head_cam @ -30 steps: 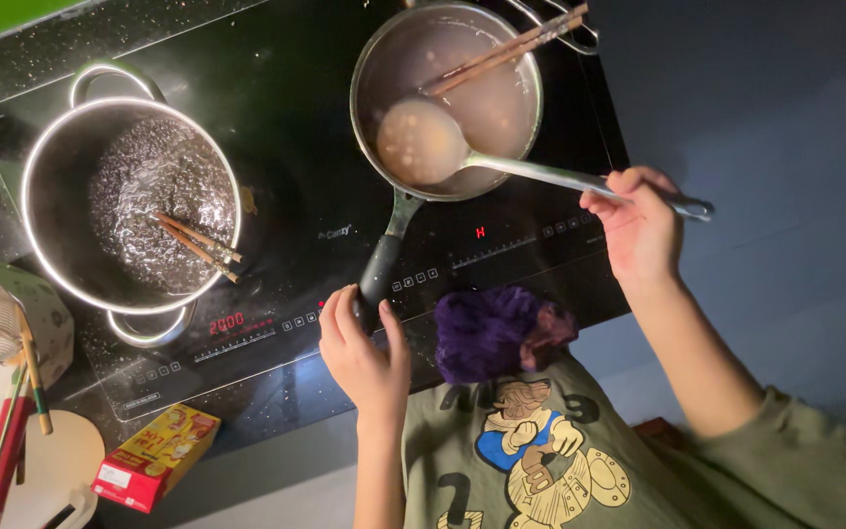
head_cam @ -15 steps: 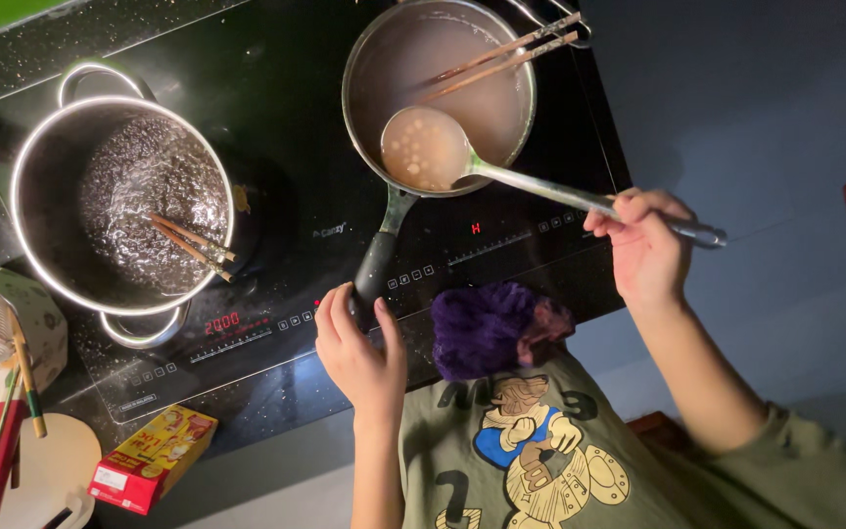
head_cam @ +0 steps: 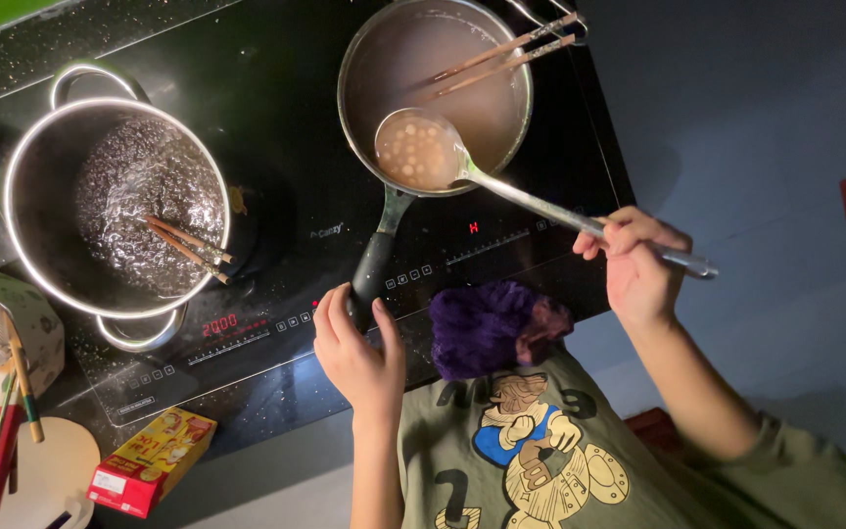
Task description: The person stirs liquid and solid food items in two pots on a stovetop using chopsticks and a ladle.
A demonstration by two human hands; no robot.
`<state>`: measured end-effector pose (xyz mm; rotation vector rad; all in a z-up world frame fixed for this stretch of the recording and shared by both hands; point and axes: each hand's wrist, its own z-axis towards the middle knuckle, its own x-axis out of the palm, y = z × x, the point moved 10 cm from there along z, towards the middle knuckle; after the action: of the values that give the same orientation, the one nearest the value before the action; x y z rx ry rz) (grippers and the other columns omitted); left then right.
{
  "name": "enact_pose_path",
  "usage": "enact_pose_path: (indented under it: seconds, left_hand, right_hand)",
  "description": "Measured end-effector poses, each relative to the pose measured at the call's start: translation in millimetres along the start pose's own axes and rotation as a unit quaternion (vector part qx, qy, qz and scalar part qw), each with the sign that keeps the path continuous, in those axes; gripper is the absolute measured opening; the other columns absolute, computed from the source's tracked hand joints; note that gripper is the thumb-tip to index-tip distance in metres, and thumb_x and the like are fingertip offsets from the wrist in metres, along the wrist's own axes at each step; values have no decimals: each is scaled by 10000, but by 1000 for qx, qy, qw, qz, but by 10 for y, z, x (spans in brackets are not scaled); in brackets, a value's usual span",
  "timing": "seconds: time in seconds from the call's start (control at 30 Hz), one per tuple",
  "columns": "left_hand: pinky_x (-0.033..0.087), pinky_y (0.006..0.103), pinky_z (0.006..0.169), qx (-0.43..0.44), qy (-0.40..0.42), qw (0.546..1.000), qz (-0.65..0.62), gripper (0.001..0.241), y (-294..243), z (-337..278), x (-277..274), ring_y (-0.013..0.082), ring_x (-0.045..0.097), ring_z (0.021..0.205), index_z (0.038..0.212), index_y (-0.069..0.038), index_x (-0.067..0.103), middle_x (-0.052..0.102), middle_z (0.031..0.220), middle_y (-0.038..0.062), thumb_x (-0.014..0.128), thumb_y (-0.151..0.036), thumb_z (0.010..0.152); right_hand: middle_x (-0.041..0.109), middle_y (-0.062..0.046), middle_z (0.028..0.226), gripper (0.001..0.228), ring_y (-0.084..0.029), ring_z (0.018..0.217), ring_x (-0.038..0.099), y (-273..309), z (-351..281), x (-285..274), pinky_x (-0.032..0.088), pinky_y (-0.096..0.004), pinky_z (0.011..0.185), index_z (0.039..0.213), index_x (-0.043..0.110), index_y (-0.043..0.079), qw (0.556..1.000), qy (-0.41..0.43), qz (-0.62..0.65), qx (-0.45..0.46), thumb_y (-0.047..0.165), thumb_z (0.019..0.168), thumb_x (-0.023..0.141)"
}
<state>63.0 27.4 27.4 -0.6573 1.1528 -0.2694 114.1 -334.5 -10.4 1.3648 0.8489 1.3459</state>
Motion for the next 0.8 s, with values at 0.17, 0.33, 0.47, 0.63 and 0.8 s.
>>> enact_pose_path:
  seconds: [0.17, 0.33, 0.47, 0.63, 0.8]
  left_hand:
    - [465, 402, 862, 1, 2, 1000, 2, 396, 2, -2, 4, 318, 638, 1043, 1305, -15, 582, 615, 1301, 151, 696, -166, 957]
    - [465, 398, 850, 2, 1, 1000, 1, 401, 6, -1, 9, 316, 638, 1032, 1305, -11, 582, 617, 1301, 152, 699, -166, 955]
    - [466, 397, 856, 9, -2, 1000, -3, 402, -12, -6, 1, 317, 639, 1040, 1311, -11, 577, 616, 1302, 149, 697, -164, 959]
    - [465, 396, 847, 4, 2, 1000, 0, 400, -1, -2, 3, 314, 641, 1030, 1310, -15, 579, 618, 1300, 146, 697, -163, 957]
    - [465, 396, 840, 2, 2, 1000, 0, 397, 1, -1, 5, 310, 638, 1007, 1305, -19, 582, 621, 1297, 144, 700, -163, 954]
  right_hand:
    - [628, -195, 929, 219, -307, 755, 682, 85, -86, 92, 538, -366, 676, 787, 548, 0, 999, 10, -39, -23, -71, 980, 474]
    - [633, -201, 918, 232, -303, 742, 687, 146, -166, 231, 554, -355, 644, 784, 549, -11, 995, 34, -75, -52, -93, 982, 460]
    - [644, -188, 894, 206, -288, 717, 699, 241, -176, 346, 588, -345, 619, 781, 558, -16, 991, 65, -78, -89, -96, 934, 445]
    - [646, -200, 892, 192, -277, 733, 698, 415, -195, 527, 603, -330, 625, 775, 576, -22, 979, 107, -119, -129, -95, 888, 439]
    - [650, -211, 889, 212, -269, 754, 699, 513, -210, 668, 617, -323, 639, 774, 598, -17, 970, 132, -148, -140, -88, 905, 447]
